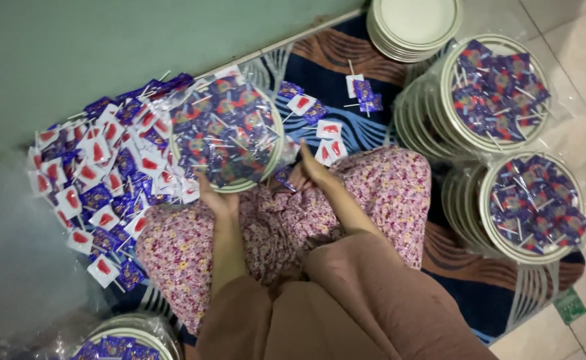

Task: The person picks up lollipops from the floor, places them into a plastic bag, and then stacks the bags on top of white plates.

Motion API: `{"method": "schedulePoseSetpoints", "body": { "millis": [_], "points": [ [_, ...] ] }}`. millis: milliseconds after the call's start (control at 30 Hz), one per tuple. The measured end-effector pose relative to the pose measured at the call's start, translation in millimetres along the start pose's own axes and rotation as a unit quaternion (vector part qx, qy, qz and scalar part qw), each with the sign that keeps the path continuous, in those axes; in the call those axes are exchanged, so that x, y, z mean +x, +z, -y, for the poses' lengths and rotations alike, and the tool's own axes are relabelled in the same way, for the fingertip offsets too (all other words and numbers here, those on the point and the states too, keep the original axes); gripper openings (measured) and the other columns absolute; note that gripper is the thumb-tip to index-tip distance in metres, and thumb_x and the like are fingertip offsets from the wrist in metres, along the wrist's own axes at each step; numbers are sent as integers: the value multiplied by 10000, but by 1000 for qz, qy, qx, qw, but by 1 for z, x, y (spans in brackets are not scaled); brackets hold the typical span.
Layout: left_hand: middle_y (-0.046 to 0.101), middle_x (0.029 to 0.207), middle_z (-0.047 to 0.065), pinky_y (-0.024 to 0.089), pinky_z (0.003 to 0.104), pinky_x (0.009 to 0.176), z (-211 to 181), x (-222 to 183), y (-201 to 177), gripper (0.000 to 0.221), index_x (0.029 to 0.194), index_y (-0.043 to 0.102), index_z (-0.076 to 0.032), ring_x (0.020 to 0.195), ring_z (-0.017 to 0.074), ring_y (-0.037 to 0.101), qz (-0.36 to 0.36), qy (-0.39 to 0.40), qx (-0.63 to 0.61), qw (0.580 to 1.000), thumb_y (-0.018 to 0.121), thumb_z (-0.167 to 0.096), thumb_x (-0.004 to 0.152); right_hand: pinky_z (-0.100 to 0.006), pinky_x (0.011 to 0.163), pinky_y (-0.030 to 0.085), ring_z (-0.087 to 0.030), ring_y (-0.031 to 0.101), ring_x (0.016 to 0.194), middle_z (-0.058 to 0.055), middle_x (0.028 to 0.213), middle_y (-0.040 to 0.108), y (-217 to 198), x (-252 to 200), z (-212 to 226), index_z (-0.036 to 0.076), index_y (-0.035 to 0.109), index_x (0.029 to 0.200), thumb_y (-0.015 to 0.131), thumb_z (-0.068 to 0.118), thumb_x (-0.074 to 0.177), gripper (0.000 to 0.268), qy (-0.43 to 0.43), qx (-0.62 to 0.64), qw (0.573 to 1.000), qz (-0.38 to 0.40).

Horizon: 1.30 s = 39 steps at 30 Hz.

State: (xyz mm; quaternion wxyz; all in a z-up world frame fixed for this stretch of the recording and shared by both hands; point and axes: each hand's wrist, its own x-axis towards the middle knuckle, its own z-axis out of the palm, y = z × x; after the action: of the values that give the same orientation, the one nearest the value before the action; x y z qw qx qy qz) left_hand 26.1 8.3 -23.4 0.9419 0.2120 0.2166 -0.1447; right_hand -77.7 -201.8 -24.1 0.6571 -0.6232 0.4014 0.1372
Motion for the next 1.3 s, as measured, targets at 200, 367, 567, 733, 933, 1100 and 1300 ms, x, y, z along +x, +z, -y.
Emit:
{"method": "schedulePoseSetpoints", "body": {
  "millis": [200,367,567,733,933,1100,1300],
  "points": [
    [688,1322,127,547,510,1082,14,-28,22,549,1317,658,-125,1199,327,682,16,-13,29,999,637,-533,950,-744,1118,268,-501,305,1477,-281,1626,294,3,-74,72,63,271,1611,431,864,847,1118,-98,401,880,236],
    [693,1276,180,544,530,1053,30,-10,-11,555,1298,647,-40,1164,365,683,22,-60,87,994,677,-478,958,-539,919,571,-317,689,1109,-149,1250,666,-9,56,-28,104,543,1297,819,292,886,530,-164,393,902,63],
    [719,1180,181,579,505,979,37,-21,13,508,1259,649,-33,1058,335,720,82,-125,167,975,695,-429,946,-430,1046,517,-278,570,1272,-185,1482,524,-31,-59,8,83,375,1567,780,-24,780,891,-292,390,871,-62],
    [679,1282,219,512,546,1059,58,-77,99,409,1344,628,-40,1175,362,679,205,-137,250,936,616,-256,998,-364,833,613,-226,689,925,-159,1253,624,-99,-146,28,93,431,1520,808,21,771,842,-314,415,847,-106],
    [683,1180,136,583,440,929,167,-136,178,381,1270,602,-94,1042,267,693,289,-179,362,868,761,-104,924,-258,667,575,-115,645,733,-27,949,633,-220,-220,-13,128,551,1278,751,35,751,571,-356,444,774,-278],
    [517,1476,227,589,630,767,264,-193,227,846,1550,407,-132,1229,418,622,492,-190,567,633,804,-498,899,-327,683,597,-225,710,779,-113,975,633,-318,-267,-78,187,526,1324,715,39,860,523,-426,498,661,-366],
    [640,1223,283,638,534,734,414,-204,191,735,1484,381,-43,992,397,717,539,-232,543,601,775,-108,868,-272,730,621,-159,680,798,-71,1006,644,-362,-316,-114,225,559,1374,679,12,871,559,-406,495,597,-483]
  ]
}}
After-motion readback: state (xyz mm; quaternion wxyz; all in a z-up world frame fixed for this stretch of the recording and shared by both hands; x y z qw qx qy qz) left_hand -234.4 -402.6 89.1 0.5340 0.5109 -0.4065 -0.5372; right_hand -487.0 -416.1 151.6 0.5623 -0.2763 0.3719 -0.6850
